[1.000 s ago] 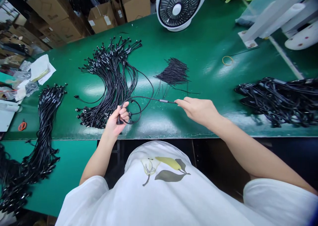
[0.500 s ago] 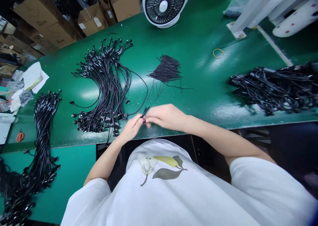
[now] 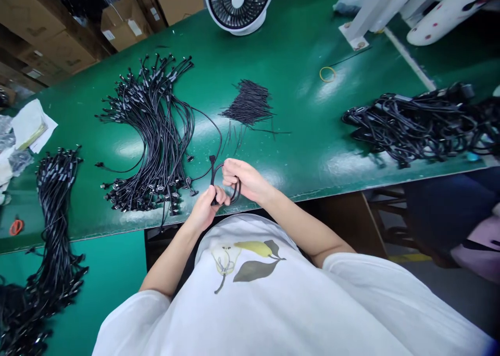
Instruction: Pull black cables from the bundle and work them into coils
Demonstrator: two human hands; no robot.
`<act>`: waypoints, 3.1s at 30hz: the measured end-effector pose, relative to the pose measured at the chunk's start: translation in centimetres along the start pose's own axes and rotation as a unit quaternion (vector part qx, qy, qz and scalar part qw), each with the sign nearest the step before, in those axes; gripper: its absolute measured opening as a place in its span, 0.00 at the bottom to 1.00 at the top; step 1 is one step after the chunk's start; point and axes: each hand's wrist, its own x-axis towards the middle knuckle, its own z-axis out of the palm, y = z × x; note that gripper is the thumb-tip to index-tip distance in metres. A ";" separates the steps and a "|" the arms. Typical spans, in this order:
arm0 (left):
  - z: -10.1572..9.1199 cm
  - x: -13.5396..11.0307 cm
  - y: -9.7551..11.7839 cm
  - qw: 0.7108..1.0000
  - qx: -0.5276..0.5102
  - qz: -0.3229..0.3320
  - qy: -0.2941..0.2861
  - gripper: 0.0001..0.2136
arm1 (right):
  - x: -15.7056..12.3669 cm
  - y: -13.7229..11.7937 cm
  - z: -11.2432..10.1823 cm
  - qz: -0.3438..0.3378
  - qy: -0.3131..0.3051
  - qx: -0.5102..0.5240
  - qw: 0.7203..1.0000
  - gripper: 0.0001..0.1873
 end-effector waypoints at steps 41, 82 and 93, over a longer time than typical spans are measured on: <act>-0.9 0.6 -0.5 0.944 0.239 -0.118 -0.193 0.19 | -3.7 -2.3 -4.6 -0.242 -0.265 -0.867 0.346 0.17; 0.9 1.9 -0.4 0.995 -0.092 -0.015 0.029 0.16 | -1.9 1.1 -4.7 -0.079 0.102 -0.364 0.922 0.14; -0.9 1.3 -1.8 0.951 0.258 0.101 0.140 0.09 | -2.2 2.3 -2.8 -0.251 -0.051 -0.755 0.603 0.15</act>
